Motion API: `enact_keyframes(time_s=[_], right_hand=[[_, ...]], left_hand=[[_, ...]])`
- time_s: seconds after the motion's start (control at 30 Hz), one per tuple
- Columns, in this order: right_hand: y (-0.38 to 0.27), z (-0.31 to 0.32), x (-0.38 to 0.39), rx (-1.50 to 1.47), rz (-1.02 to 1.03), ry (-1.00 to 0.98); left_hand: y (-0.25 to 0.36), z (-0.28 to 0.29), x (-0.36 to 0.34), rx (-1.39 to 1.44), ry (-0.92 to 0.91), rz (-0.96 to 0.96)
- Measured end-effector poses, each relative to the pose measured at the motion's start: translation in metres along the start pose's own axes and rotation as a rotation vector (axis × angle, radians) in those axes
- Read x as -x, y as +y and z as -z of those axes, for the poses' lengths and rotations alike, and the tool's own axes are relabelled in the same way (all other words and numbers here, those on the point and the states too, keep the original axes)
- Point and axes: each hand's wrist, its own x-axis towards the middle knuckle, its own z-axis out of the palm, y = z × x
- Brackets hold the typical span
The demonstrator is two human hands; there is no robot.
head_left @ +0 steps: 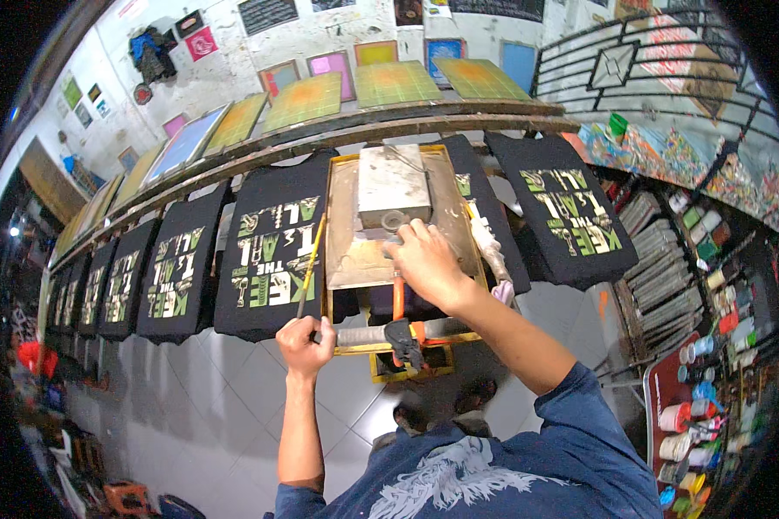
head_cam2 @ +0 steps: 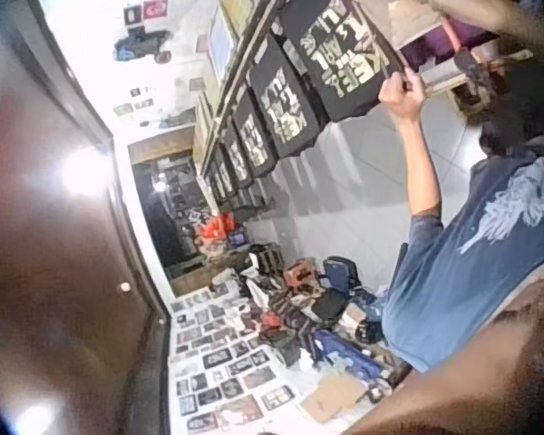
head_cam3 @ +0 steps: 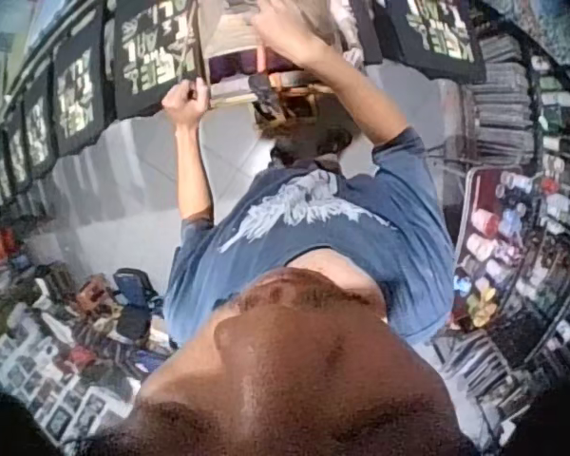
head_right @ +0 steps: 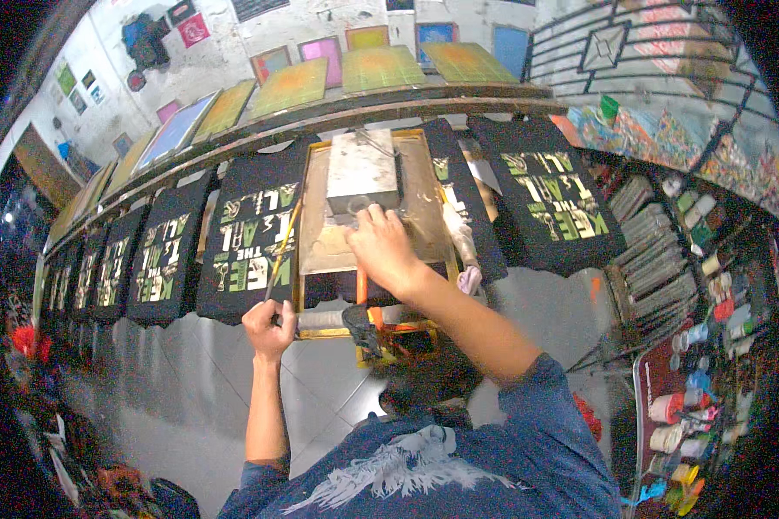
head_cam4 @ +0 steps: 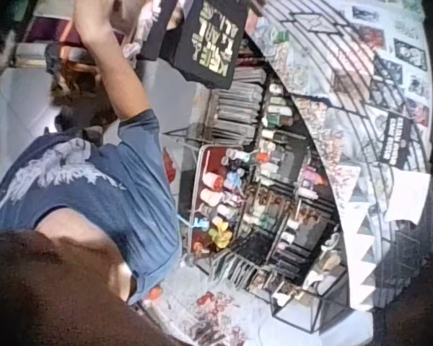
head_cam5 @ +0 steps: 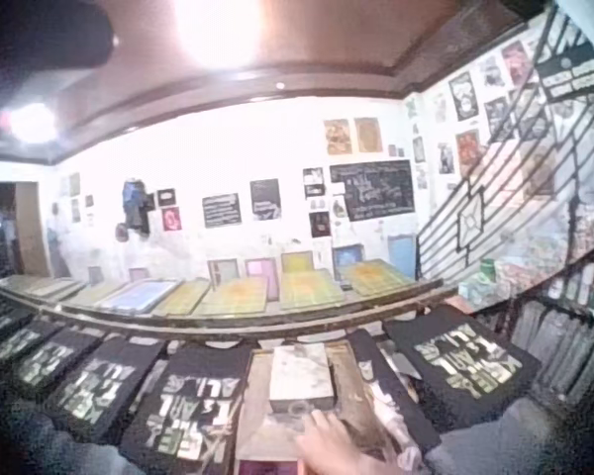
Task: The person applies ink to black t-shirts using a manual screen printing press, pulling a squeegee across the screen and then using a heat gun to cure the ink.
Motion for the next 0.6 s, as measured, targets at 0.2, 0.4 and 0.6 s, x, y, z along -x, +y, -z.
enact_keyframes(time_s=[0.2,0.4,0.6], right_hand=[[0.004,-0.019,-0.006,-0.076,0.052,0.095],[0.016,-0.025,-0.019,-0.078,0.073,0.086],[0.014,-0.019,-0.024,-0.089,-0.009,-0.002]], left_hand=[[-0.003,0.006,0.003,-0.001,0.009,-0.034],[-0.01,-0.001,0.002,0.028,0.022,-0.047],[-0.009,0.0,-0.001,0.036,0.039,-0.051]])
